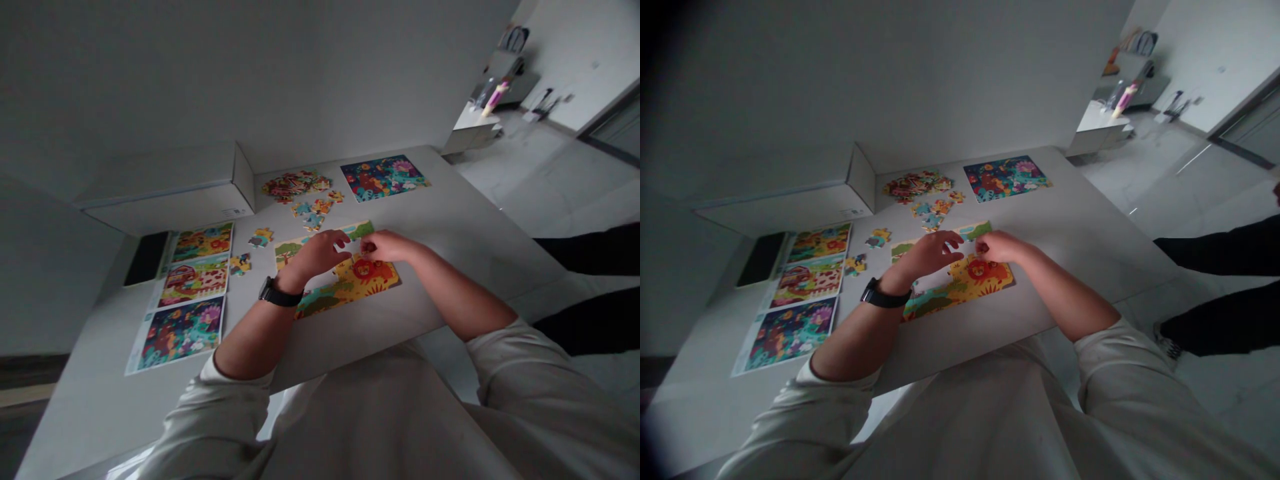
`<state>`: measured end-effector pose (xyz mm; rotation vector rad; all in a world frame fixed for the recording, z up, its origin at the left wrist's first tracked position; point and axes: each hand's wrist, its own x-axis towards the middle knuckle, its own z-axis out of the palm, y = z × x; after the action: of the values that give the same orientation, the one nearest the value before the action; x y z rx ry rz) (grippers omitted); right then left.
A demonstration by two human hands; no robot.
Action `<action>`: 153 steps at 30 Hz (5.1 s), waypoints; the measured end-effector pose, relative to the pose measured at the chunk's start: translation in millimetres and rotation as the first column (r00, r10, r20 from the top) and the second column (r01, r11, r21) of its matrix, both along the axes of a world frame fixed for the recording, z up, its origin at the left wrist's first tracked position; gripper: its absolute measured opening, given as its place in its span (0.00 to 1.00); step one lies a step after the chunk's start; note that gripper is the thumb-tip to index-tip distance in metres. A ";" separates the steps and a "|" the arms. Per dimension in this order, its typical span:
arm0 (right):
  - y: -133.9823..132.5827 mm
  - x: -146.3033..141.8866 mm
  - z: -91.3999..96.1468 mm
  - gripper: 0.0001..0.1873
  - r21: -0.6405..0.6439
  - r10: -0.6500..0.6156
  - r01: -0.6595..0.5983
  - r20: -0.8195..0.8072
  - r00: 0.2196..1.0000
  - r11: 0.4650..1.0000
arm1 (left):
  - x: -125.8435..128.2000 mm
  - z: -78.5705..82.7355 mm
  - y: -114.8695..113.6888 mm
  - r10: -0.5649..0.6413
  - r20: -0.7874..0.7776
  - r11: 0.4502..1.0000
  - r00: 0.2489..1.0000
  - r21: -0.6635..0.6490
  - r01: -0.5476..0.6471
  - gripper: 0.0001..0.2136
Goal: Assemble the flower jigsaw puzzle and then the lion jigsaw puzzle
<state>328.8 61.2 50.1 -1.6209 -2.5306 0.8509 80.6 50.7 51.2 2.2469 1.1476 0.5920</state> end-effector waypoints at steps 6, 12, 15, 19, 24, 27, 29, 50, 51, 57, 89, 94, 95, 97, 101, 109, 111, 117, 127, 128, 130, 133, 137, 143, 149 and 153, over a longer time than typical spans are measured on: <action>-1.6 -2.3 -8.0 0.07 0.052 0.031 -0.030 -0.001 1.000 0.998 | 1.3 -4.5 -2.8 -0.011 -0.067 1.000 0.998 0.000 0.011 0.12; -5.1 2.3 -2.9 0.11 0.197 -0.016 0.016 0.001 1.000 0.980 | 5.2 -14.1 -5.5 -0.009 -0.126 0.998 0.992 0.060 0.017 0.11; -8.2 9.7 3.3 0.11 0.188 -0.043 0.036 0.035 0.998 0.981 | 12.8 -12.0 -13.3 0.006 -0.231 0.998 0.973 0.062 0.009 0.10; -16.4 16.1 0.7 0.10 0.161 -0.009 -0.003 0.076 0.997 0.987 | 25.3 -8.4 -25.3 0.015 -0.413 0.997 0.911 0.074 0.017 0.15; -23.2 17.1 -8.8 0.09 0.124 -0.003 -0.006 0.069 0.998 0.992 | 31.3 -9.4 -29.8 -0.010 -0.498 0.993 0.867 0.098 0.067 0.16; -23.2 16.3 -9.0 0.09 0.127 0.000 -0.008 0.064 0.998 0.992 | 31.0 -9.5 -30.0 -0.008 -0.509 0.993 0.861 0.099 0.067 0.15; -22.7 14.9 -7.4 0.09 0.143 0.016 -0.025 0.067 0.998 0.989 | 30.7 -8.9 -30.5 -0.008 -0.509 0.994 0.861 0.088 0.061 0.14; 22.4 -30.6 64.2 0.14 0.062 0.182 -0.209 0.295 0.938 0.976 | 4.3 12.4 -17.8 0.099 -0.302 0.993 0.948 0.096 -0.073 0.12; 28.2 -31.2 70.4 0.15 0.097 0.165 -0.193 0.247 0.955 0.976 | -4.4 17.1 -13.3 0.135 -0.265 0.988 0.955 0.113 -0.108 0.11; 50.1 -42.4 86.0 0.23 0.194 0.098 -0.094 -0.011 0.995 0.976 | -58.1 41.9 6.3 0.305 -0.092 0.929 0.948 0.248 -0.275 0.08; 71.0 -23.0 54.3 0.24 0.119 0.061 -0.064 0.034 0.998 0.991 | -201.9 33.7 28.0 0.622 -0.437 0.762 0.650 0.146 -0.631 0.11; 70.3 -22.2 54.6 0.26 0.126 0.063 -0.068 0.042 0.997 0.990 | -195.4 34.5 28.1 0.611 -0.434 0.770 0.662 0.134 -0.623 0.12; 70.2 -22.0 54.9 0.26 0.127 0.062 -0.068 0.048 0.997 0.990 | -194.0 34.3 28.3 0.610 -0.431 0.770 0.665 0.127 -0.625 0.12; 69.5 -21.9 56.6 0.27 0.128 0.064 -0.071 0.062 0.996 0.989 | -191.0 34.1 28.6 0.611 -0.427 0.767 0.667 0.108 -0.633 0.12; 64.8 -24.4 65.0 0.26 0.139 0.061 -0.076 0.108 0.992 0.987 | -185.3 33.9 28.4 0.609 -0.415 0.764 0.676 0.079 -0.640 0.13; 60.3 -29.4 71.9 0.23 0.119 0.040 -0.063 0.183 0.982 0.991 | -174.7 29.5 29.8 0.543 -0.465 0.809 0.699 0.065 -0.584 0.13; 62.8 -28.4 69.7 0.22 0.122 0.043 -0.068 0.196 0.980 0.990 | -171.9 27.9 31.3 0.514 -0.483 0.824 0.709 0.048 -0.564 0.15; 71.6 -25.8 61.0 0.18 0.113 0.041 -0.070 0.242 0.969 0.991 | -166.0 18.3 33.5 0.452 -0.486 0.865 0.748 0.033 -0.501 0.15; 78.8 -26.1 50.6 0.20 0.103 0.013 -0.046 0.296 0.955 0.994 | -181.4 2.5 35.7 0.565 -0.542 0.792 0.622 0.147 -0.592 0.16; 79.1 -26.4 49.8 0.20 0.101 0.013 -0.045 0.296 0.955 0.994 | -180.2 0.7 36.0 0.565 -0.550 0.790 0.615 0.147 -0.595 0.16; 79.9 -26.5 47.7 0.20 0.098 0.015 -0.045 0.289 0.957 0.994 | -177.1 -3.4 37.2 0.561 -0.569 0.789 0.601 0.148 -0.597 0.15; 81.9 -25.7 43.7 0.20 0.090 0.022 -0.047 0.260 0.965 0.995 | -174.1 -9.7 39.8 0.559 -0.574 0.790 0.599 0.149 -0.595 0.14; 84.2 -26.3 39.6 0.21 0.072 0.022 -0.040 0.234 0.972 0.997 | -171.3 -17.2 43.9 0.598 -0.508 0.768 0.620 0.141 -0.625 0.16; 82.2 -28.3 39.6 0.22 0.050 -0.005 -0.007 0.225 0.974 0.999 | -168.5 -21.3 50.4 0.625 -0.231 0.768 0.746 0.010 -0.640 0.24; 81.6 -28.9 38.1 0.22 0.042 -0.024 0.016 0.207 0.978 0.999 | -177.5 -18.6 53.6 0.586 -0.188 0.809 0.788 0.094 -0.580 0.16; 81.8 -31.4 37.2 0.21 0.037 -0.013 0.005 0.215 0.977 0.999 | -174.8 -22.2 51.4 0.432 -0.239 0.902 0.870 0.120 -0.415 0.17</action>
<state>297.4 143.1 87.3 -1.8031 -2.6573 0.6572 -94.2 102.1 29.0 2.1786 1.8088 0.5121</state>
